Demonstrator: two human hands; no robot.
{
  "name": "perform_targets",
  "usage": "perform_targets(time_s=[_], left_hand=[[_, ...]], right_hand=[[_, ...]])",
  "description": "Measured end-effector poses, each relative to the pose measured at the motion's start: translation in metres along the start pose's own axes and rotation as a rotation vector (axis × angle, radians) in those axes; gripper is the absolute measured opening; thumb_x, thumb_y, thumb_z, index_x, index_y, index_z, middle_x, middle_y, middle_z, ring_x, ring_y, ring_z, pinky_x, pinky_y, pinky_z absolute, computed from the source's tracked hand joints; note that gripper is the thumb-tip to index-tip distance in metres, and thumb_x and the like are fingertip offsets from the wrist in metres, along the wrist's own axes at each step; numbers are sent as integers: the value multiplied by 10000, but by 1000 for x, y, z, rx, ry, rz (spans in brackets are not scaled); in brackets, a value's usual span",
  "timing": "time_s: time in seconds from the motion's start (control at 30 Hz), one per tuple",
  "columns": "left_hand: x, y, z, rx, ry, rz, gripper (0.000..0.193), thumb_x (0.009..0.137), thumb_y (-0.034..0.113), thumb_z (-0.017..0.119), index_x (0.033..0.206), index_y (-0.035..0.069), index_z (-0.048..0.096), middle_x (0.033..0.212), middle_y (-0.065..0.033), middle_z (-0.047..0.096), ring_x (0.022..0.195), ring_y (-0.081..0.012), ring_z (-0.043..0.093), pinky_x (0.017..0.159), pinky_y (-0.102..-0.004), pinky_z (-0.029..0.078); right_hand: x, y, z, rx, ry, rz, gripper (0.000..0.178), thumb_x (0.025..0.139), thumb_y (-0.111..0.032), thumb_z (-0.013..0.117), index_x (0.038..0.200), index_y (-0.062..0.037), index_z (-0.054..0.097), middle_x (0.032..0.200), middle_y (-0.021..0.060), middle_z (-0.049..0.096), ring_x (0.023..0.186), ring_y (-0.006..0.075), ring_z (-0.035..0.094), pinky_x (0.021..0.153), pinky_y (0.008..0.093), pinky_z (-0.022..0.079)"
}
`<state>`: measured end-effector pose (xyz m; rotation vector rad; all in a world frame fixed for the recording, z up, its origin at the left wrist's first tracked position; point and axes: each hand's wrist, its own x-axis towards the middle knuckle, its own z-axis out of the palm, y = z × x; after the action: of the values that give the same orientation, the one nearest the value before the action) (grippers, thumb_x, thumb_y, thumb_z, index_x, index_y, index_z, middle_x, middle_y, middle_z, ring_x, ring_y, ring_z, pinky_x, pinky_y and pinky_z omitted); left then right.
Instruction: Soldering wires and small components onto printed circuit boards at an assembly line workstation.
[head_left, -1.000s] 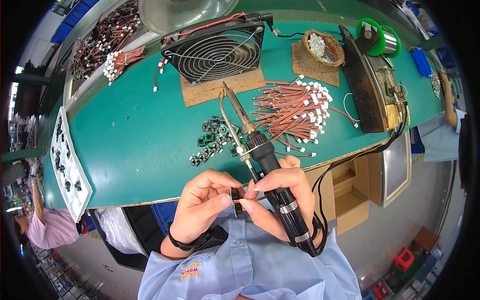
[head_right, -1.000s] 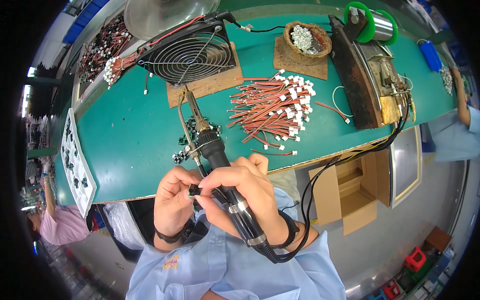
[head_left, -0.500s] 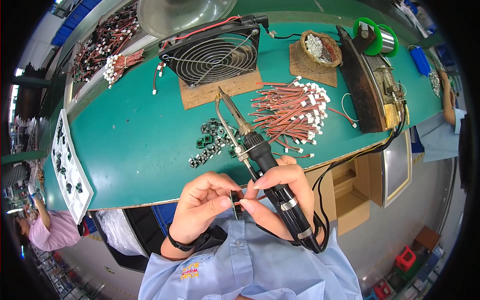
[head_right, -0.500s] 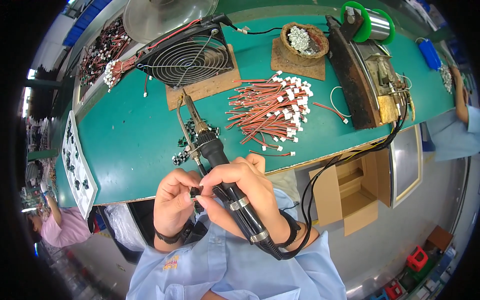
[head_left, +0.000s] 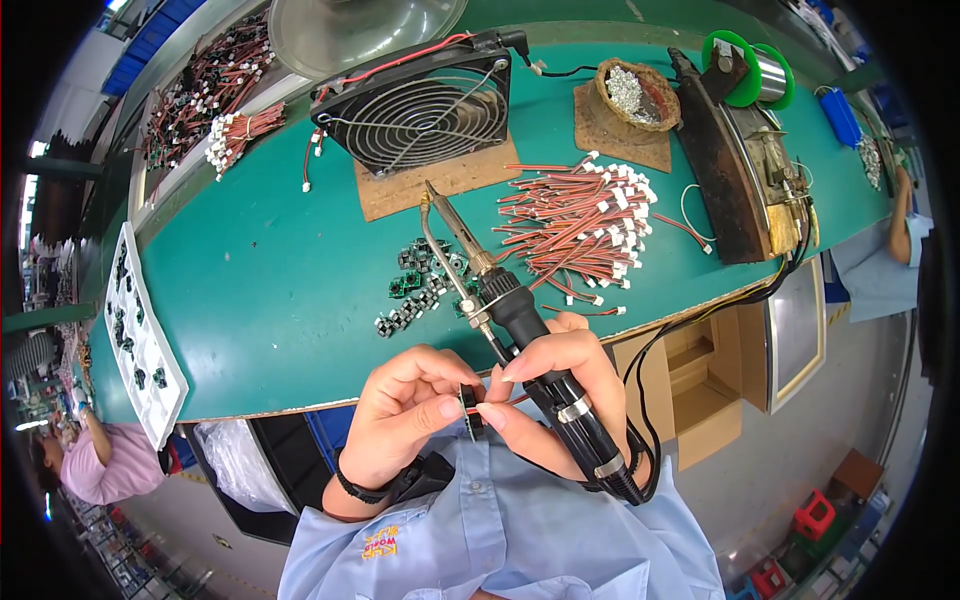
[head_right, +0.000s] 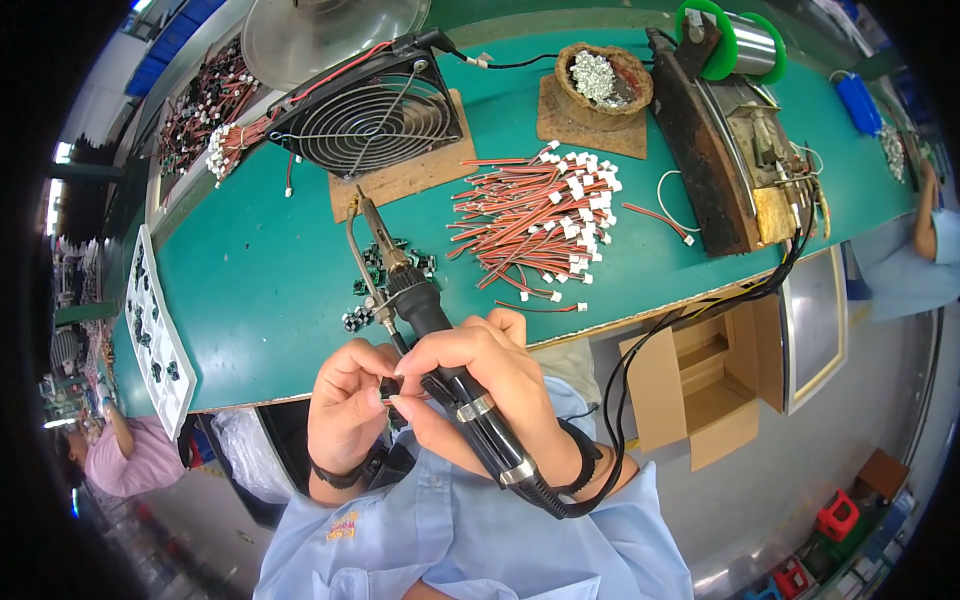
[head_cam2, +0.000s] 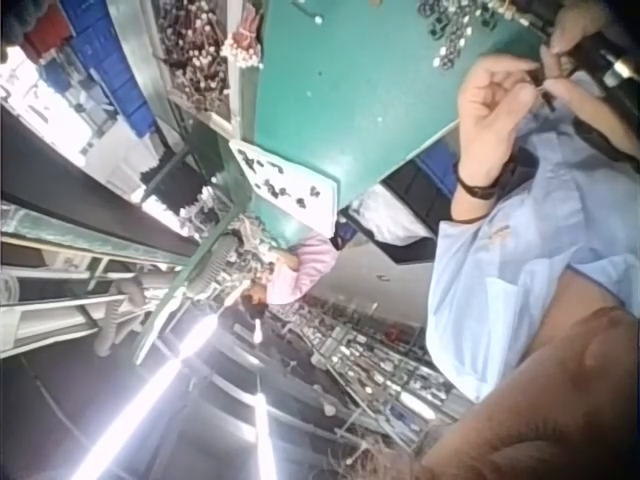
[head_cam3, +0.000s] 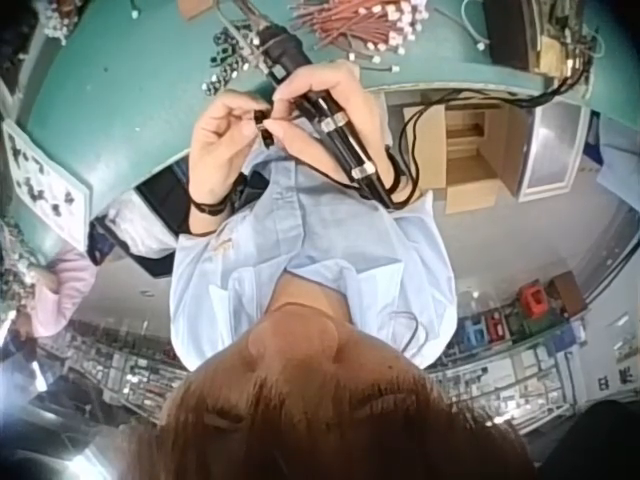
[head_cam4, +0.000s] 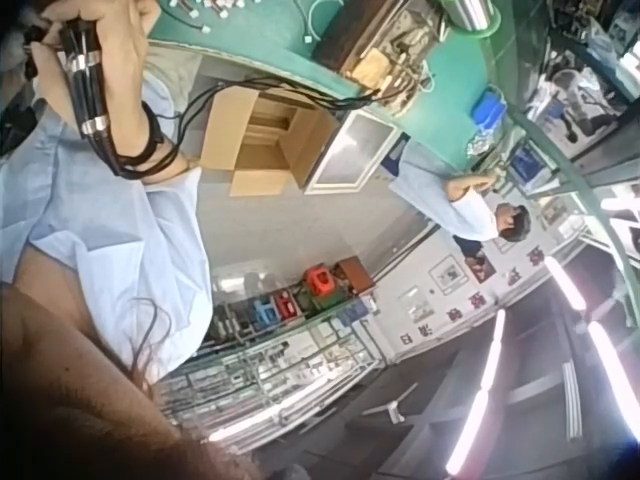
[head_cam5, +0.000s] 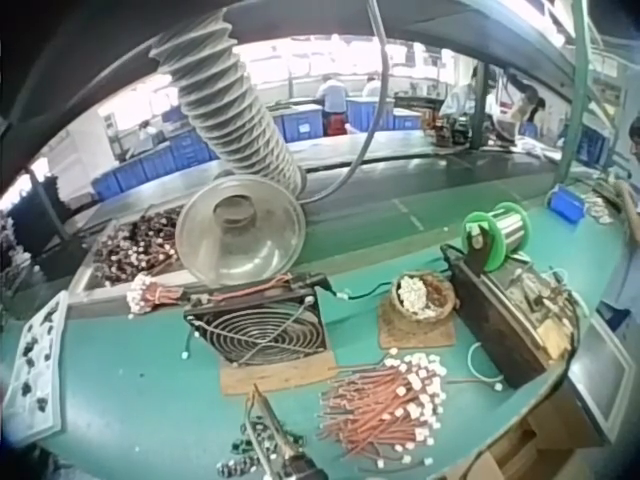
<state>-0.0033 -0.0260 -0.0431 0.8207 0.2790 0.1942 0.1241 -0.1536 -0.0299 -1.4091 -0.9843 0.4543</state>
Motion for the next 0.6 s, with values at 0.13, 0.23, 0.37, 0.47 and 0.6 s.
perform_targets(time_s=[0.13, 0.23, 0.37, 0.47, 0.6], left_hand=[[2, 3, 1, 14, -14, -7, 156, 858, 43, 587, 994, -8, 532, 988, -108, 576, 914, -157, 565, 803, -289, 441], [3, 10, 2, 22, -30, -15, 138, 852, 8, 572, 979, -8, 521, 991, -118, 571, 913, -162, 562, 806, -294, 440], [5, 24, 9, 133, 28, -99, 178, 787, 71, 617, 905, 4, 502, 892, -129, 550, 813, -185, 542, 739, -299, 440], [8, 24, 12, 136, 13, -77, 181, 784, 55, 616, 906, 1, 495, 895, -142, 560, 815, -182, 546, 743, -292, 438], [9, 23, 12, 91, 2, -87, 176, 786, 46, 610, 905, -2, 489, 901, -158, 574, 821, -184, 555, 749, -288, 440]], right_hand=[[-1, 1, -2, -18, -3, -7, 423, 684, -1, 724, 994, -119, 462, 768, 5, 647, 740, 125, 523, 794, 326, 280], [1, 2, -2, -23, 21, -24, 410, 660, -5, 736, 973, -120, 496, 764, -16, 636, 702, 119, 519, 770, 307, 284], [-2, 2, -3, -13, 31, -18, 404, 637, 1, 755, 952, -108, 527, 773, -14, 616, 665, 115, 525, 724, 282, 334], [-7, 1, -5, 0, -37, 47, 443, 688, 16, 750, 999, -85, 450, 810, 74, 623, 776, 142, 571, 748, 304, 413], [-4, 1, -5, 22, -7, 61, 450, 689, 29, 753, 998, -70, 441, 838, 111, 583, 733, 142, 587, 631, 263, 462]])
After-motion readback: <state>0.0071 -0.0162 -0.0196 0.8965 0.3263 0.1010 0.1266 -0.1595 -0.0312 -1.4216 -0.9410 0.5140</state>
